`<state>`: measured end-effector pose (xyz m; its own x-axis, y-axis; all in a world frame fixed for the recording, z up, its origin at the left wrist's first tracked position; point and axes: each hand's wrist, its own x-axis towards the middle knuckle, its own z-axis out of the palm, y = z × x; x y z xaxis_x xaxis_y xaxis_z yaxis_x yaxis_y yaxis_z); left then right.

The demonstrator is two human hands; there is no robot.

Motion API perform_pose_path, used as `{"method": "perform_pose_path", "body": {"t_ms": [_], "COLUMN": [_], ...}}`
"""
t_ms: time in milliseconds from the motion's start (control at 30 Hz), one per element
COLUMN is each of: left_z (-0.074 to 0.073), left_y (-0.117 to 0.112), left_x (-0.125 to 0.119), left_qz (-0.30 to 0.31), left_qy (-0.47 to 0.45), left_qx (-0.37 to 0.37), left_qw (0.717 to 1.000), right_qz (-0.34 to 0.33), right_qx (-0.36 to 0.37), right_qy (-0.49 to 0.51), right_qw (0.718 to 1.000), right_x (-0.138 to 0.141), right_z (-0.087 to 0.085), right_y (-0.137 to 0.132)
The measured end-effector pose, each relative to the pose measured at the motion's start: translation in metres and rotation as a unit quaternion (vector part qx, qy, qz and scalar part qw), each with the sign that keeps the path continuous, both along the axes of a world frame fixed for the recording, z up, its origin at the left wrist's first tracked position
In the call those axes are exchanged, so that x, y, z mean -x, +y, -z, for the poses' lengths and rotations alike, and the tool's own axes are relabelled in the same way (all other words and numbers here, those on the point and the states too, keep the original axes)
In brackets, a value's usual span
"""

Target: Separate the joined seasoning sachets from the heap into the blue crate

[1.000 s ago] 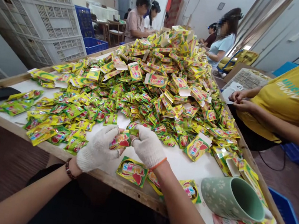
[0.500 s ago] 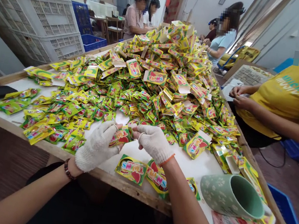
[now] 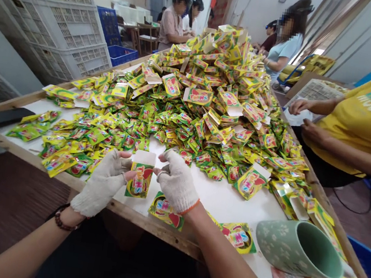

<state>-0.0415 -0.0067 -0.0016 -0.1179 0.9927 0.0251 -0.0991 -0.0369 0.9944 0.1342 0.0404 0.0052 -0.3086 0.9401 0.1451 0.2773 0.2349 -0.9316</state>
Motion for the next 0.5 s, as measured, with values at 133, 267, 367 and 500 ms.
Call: {"method": "perform_pose_path", "body": {"t_ms": [133,267,367,500], "left_z": [0.003,0.004,0.001,-0.002], "left_y": [-0.006,-0.005,0.000,0.007], "left_x": [0.006,0.013,0.019,0.025], "left_qz": [0.037,0.075,0.079,0.080], "left_qy": [-0.014,0.088,0.158,0.189], "left_qx": [0.002,-0.005,-0.010,0.004], "left_qw": [0.999,0.993,0.984,0.979], "right_qz": [-0.053,-0.062,-0.067,-0.083], "right_qx": [0.105,0.108,0.073,-0.026], "right_qy": [0.031,0.044,0.019,-0.030], "right_qw": [0.993,0.991,0.995,0.996], "right_x": [0.005,0.006,0.007,0.008], "right_z": [0.003,0.004,0.006,0.009], "right_y": [-0.005,-0.007,-0.008,-0.007]}}
